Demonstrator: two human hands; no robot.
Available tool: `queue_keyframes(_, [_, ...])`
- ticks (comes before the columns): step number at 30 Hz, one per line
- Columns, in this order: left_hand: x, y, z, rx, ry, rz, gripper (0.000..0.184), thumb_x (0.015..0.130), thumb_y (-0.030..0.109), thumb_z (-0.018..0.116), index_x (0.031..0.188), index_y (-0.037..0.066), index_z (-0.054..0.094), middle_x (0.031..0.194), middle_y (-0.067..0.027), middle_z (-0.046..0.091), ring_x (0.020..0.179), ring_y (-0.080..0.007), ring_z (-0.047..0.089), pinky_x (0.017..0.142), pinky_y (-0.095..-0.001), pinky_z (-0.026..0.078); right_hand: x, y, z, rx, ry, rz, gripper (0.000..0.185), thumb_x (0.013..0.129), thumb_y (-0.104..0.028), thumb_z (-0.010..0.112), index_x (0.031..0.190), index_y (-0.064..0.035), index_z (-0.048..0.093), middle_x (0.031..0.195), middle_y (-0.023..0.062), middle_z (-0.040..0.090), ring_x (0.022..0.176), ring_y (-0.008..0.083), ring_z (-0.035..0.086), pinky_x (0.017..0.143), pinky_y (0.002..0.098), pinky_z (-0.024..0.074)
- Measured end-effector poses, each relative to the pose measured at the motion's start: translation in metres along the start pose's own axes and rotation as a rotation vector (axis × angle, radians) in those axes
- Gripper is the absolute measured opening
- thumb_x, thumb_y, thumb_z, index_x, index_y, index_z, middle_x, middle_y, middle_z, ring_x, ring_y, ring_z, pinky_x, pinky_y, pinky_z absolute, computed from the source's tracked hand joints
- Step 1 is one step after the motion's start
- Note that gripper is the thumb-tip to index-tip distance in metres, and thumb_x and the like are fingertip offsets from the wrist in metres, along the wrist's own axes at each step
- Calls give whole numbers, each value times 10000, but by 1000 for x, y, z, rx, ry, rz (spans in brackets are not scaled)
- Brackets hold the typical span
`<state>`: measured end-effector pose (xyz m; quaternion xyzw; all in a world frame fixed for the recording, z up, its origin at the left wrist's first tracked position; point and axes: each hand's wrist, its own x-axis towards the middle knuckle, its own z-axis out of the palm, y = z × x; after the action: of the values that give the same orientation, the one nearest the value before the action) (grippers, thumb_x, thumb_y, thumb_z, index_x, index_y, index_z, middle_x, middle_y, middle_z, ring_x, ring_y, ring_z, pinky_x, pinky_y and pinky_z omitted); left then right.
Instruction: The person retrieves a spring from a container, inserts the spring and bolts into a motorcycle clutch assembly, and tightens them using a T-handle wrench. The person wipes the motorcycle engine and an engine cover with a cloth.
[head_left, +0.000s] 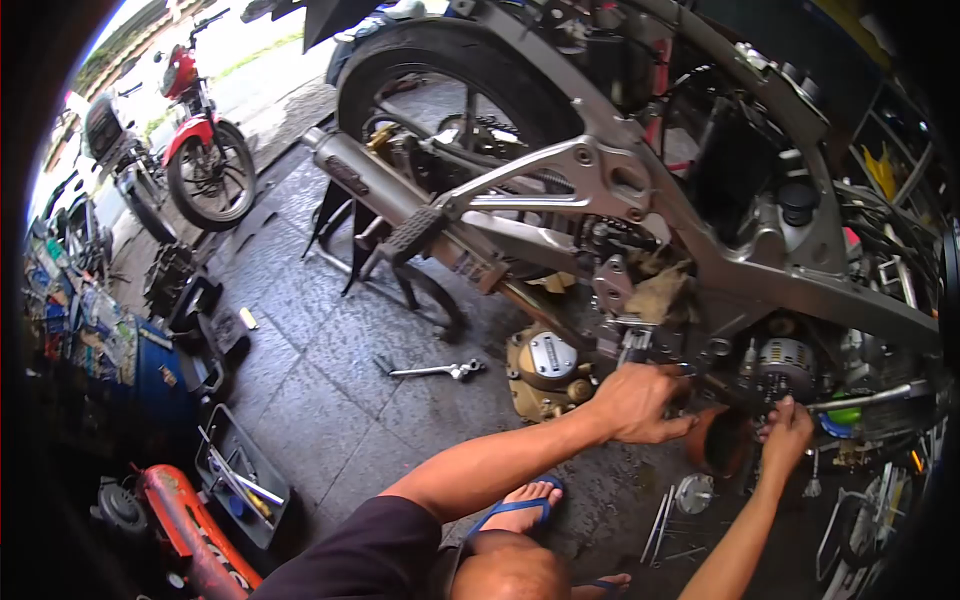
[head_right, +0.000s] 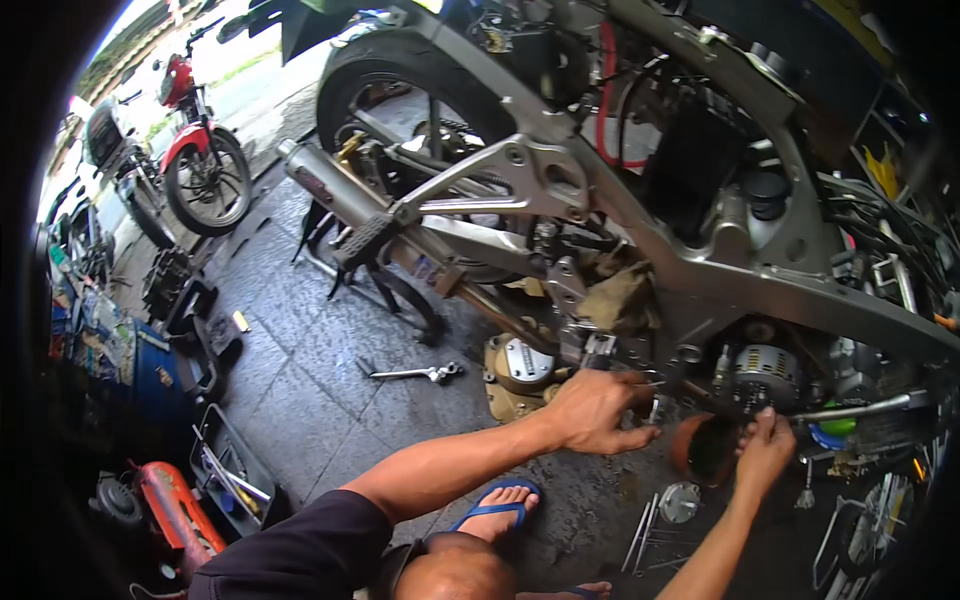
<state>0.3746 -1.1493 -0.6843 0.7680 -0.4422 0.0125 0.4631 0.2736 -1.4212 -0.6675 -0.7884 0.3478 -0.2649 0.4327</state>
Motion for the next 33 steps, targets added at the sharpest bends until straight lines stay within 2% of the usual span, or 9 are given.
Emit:
queue_keyframes(4, [0,-2,5,20,64,14,374,784,366,642,874,3,644,869,-169,626,777,-367,623,671,-439,503,6,11,-3,1297,-303,582,183,941,-264,609,928,-81,601,755,-24,570,551,24,473,439,157,367])
queue_keyframes(9, [-25,-24,21,-278,610,-10,148,850,130,601,829,-8,555,768,-100,556,658,-229,526,628,-330,453,-74,-71,45,287,-118,70,335,912,-338,635,952,-6,653,787,59,652,690,88,590,602,246,491])
queue_keyframes(14, [-41,-2,15,-531,947,-319,164,942,155,508,1007,14,558,854,-34,545,731,-116,501,648,-257,438,-95,-129,134,-26,-252,-741,546,803,-159,691,1295,-94,465,977,217,626,849,414,638,704,467,526])
queue_keyframes(17, [-37,-14,-6,-888,830,-458,335,980,323,455,1104,25,547,987,-78,600,825,-176,562,775,-320,475,-86,-135,158,-161,-314,-611,197,909,-204,550,984,-23,537,892,215,617,749,407,637,604,472,502])
queue_keyframes(20, [-37,-4,-29,-1417,494,-297,652,962,570,367,1363,61,435,1388,-144,467,1279,-261,449,1080,-407,335,-133,-140,132,116,-262,-595,287,936,-270,542,775,-32,558,697,190,596,596,341,594,544,443,456])
queue_keyframes(21, [-44,7,-32,-1570,391,-252,657,970,553,342,1410,66,389,1421,-134,432,1290,-266,436,1088,-403,328,-145,-130,128,173,-569,-381,231,935,-243,542,887,-23,590,826,204,620,708,323,608,655,435,470])
queue_keyframes(24, [-72,-2,-15,-1292,246,-210,561,1001,439,334,1372,26,418,1365,-139,485,1252,-269,466,1070,-397,349,-171,-98,152,41,161,-968,211,927,-190,535,1044,-28,605,1004,215,613,895,311,600,821,431,453])
queue_keyframes(26, [-75,22,-8,-1189,482,-333,486,1021,356,337,1312,-11,469,1281,-143,546,1162,-248,532,1010,-384,409,-183,-78,154,260,-307,-552,281,890,-208,570,1134,-68,583,1210,204,550,1116,375,538,939,438,413])
queue_keyframes(33, [-78,64,-5,-1119,503,-364,482,1025,355,330,1330,2,453,1274,-166,547,1130,-256,556,991,-386,430,-195,-104,103,467,126,-415,342,835,-133,655,1115,40,561,1022,239,636,968,356,623,814,407,483])
